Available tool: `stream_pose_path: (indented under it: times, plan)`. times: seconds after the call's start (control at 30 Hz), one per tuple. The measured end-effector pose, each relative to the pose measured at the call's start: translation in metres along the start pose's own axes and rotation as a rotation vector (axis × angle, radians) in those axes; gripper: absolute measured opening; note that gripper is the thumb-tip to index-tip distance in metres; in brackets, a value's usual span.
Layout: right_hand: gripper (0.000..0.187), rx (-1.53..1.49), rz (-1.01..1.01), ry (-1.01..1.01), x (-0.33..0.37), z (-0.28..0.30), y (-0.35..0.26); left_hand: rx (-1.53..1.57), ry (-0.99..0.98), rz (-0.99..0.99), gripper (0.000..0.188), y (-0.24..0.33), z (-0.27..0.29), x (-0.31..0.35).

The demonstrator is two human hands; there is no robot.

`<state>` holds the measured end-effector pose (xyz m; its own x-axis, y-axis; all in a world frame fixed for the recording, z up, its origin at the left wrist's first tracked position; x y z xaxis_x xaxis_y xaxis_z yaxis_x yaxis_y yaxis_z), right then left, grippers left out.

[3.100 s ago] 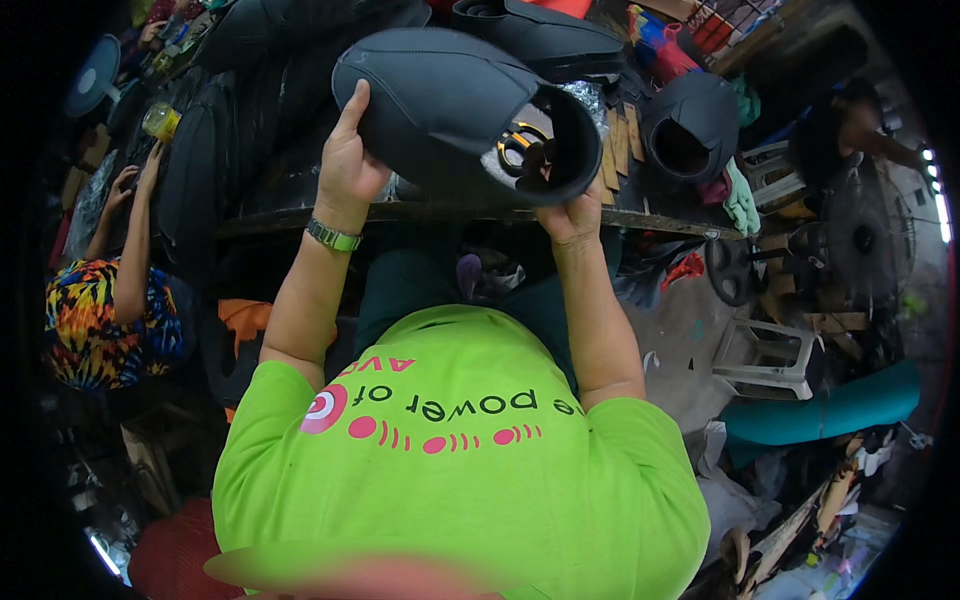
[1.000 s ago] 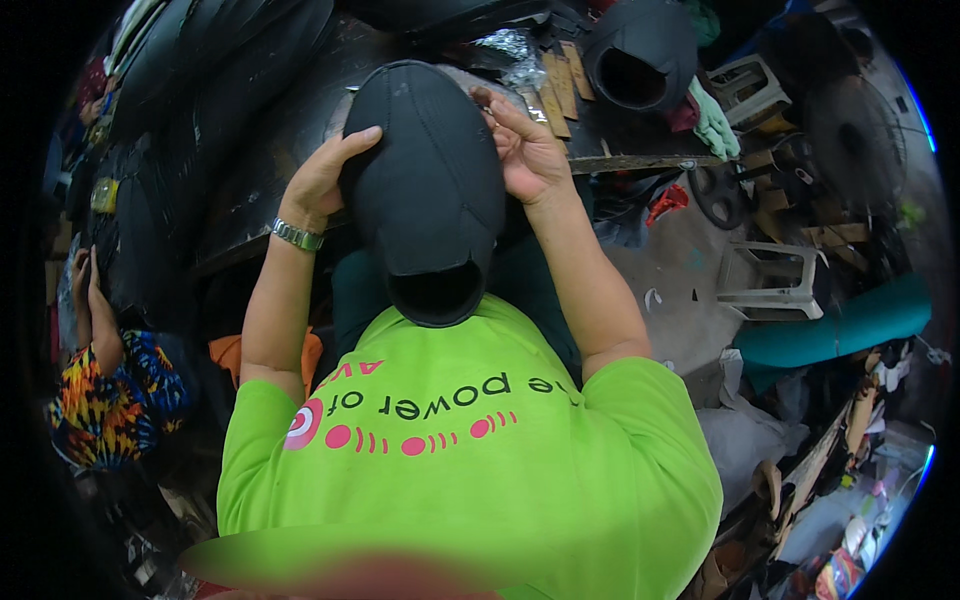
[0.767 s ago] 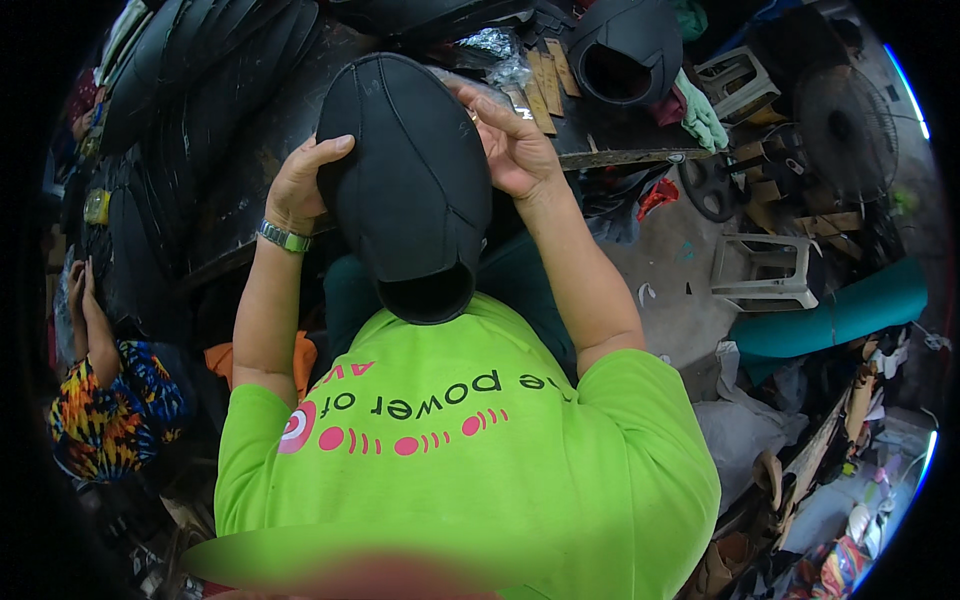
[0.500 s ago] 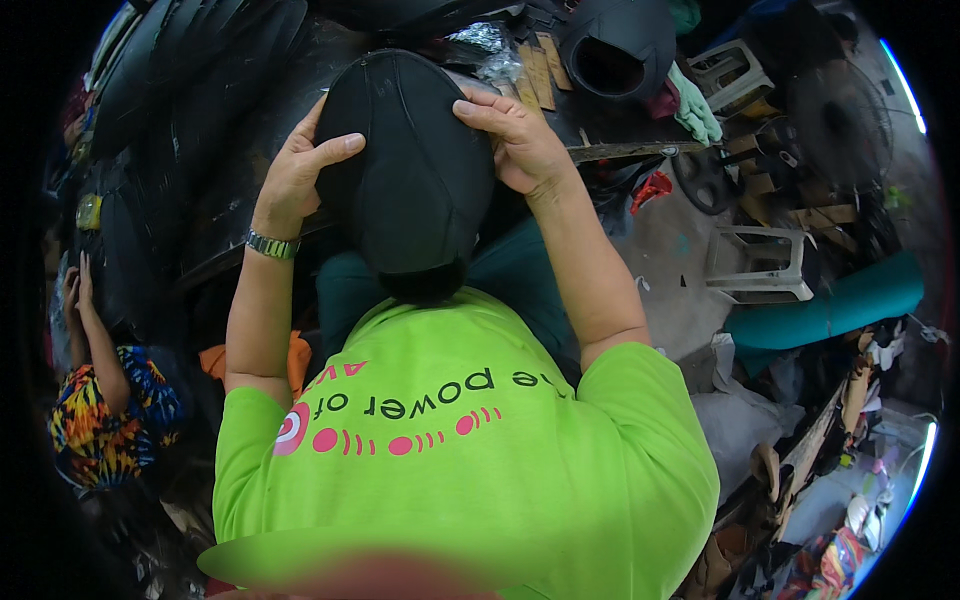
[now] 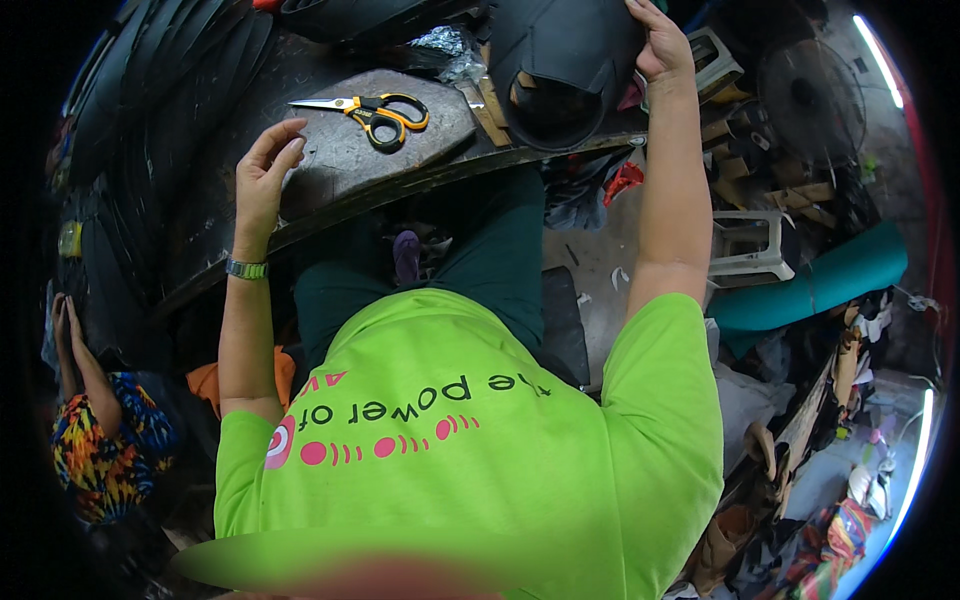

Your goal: The person repeatedly picks up black baseball caps from a workbench, uses shears to cut along the seams of the crown, and then places the caps back on the bench. The person handles multiple caps one at a time, turning them over to access different seams before cutting.

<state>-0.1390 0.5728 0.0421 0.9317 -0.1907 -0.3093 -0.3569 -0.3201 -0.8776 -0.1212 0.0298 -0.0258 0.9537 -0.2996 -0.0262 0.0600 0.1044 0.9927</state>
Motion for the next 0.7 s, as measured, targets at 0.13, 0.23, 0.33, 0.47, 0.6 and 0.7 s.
stream_pose_path:
  times: [0.13,0.23,0.33,0.47,0.6,0.7]
  plan:
    - [0.024,0.185,0.128,0.195,-0.013,0.059,-0.003,-0.121,0.096,0.056,0.024,-0.025,0.022,-0.003]
    - [0.017,0.259,0.178,0.305,-0.025,0.082,0.001,0.024,0.184,0.116,0.022,-0.045,0.039,-0.004]
    - [0.012,0.308,0.205,0.295,-0.046,0.099,0.01,0.41,0.213,0.189,0.023,-0.067,0.049,-0.006]
    - [0.016,0.517,0.1,0.455,-0.077,0.15,0.021,0.52,0.173,0.166,0.025,-0.072,0.049,-0.01]
    - [0.022,0.747,0.014,0.599,-0.075,0.174,0.033,0.535,0.165,0.171,0.026,-0.074,0.052,-0.011]
    - [0.022,1.471,0.193,0.596,-0.052,0.12,-0.003,0.536,0.149,0.168,0.026,-0.074,0.05,-0.012]
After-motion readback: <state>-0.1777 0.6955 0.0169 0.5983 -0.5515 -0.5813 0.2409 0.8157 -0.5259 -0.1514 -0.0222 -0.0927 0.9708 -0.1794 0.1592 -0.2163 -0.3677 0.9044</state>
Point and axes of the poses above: each hand's wrist, its own x-axis away from the middle knuckle, its own z-axis out of the back of the hand, y = z × x, the point moved 10 cm from there along -x, towards the middle knuckle, and after that the axes turned 12 degrees about z, right-handed, at the moved point
